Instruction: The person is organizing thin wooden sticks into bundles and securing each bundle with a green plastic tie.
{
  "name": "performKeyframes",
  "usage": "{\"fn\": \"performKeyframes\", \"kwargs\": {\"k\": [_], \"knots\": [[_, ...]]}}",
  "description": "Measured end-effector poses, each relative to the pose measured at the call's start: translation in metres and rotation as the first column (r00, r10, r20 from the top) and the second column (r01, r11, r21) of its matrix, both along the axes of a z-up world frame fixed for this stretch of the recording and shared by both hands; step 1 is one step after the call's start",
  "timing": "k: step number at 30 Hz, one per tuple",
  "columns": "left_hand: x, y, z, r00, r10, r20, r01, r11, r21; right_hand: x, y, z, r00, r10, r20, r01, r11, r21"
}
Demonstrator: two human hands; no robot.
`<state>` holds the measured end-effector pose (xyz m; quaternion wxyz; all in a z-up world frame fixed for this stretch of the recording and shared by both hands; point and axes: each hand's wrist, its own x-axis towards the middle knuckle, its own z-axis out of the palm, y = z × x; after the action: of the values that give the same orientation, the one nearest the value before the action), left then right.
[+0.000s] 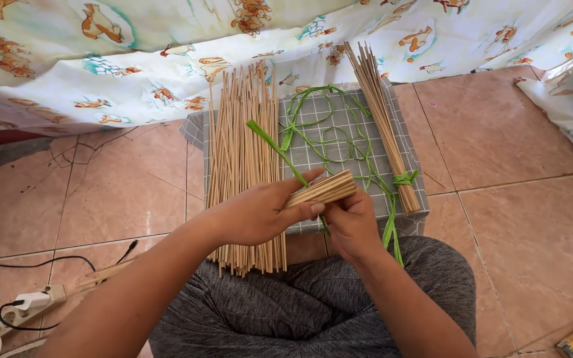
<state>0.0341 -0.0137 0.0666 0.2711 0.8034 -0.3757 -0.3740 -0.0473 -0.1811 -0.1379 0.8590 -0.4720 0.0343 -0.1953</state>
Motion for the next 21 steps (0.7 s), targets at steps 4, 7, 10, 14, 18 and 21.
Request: {"fn": "performKeyframes", "kwargs": {"k": [4, 7, 10, 14, 18, 21], "knots": [[0.003, 0.0, -0.009, 1.0, 0.013, -0.014, -0.013, 1.0, -0.011, -0.002, 0.005, 0.015, 0.999, -0.031, 0.039, 0.032, 0.999, -0.044], [0.003, -0.001, -0.008, 1.0, 0.02, 0.017, -0.02, 1.0, 0.0, -0.004, 0.009, 0.025, 0.998, -0.047, 0.045, 0.05, 0.995, -0.08], [0.006, 0.0, -0.015, 0.999, 0.038, 0.001, -0.038, 0.999, -0.022, -0.005, 0.017, 0.044, 0.996, -0.063, 0.065, 0.069, 0.992, -0.102], [0.014, 0.005, -0.03, 0.999, 0.032, 0.033, -0.032, 0.999, -0.002, -0.006, 0.024, 0.059, 0.993, -0.076, 0.088, 0.085, 0.992, -0.097], [0.019, 0.007, -0.031, 0.996, 0.034, 0.079, -0.039, 0.998, 0.057, -0.007, 0.011, 0.047, 0.992, 0.101, -0.074, -0.116, 0.966, -0.231], [0.034, 0.018, -0.029, 0.974, 0.026, 0.225, -0.052, 0.992, 0.114, -0.02, -0.005, 0.08, 0.929, 0.11, -0.353, -0.346, 0.597, -0.724]]}}
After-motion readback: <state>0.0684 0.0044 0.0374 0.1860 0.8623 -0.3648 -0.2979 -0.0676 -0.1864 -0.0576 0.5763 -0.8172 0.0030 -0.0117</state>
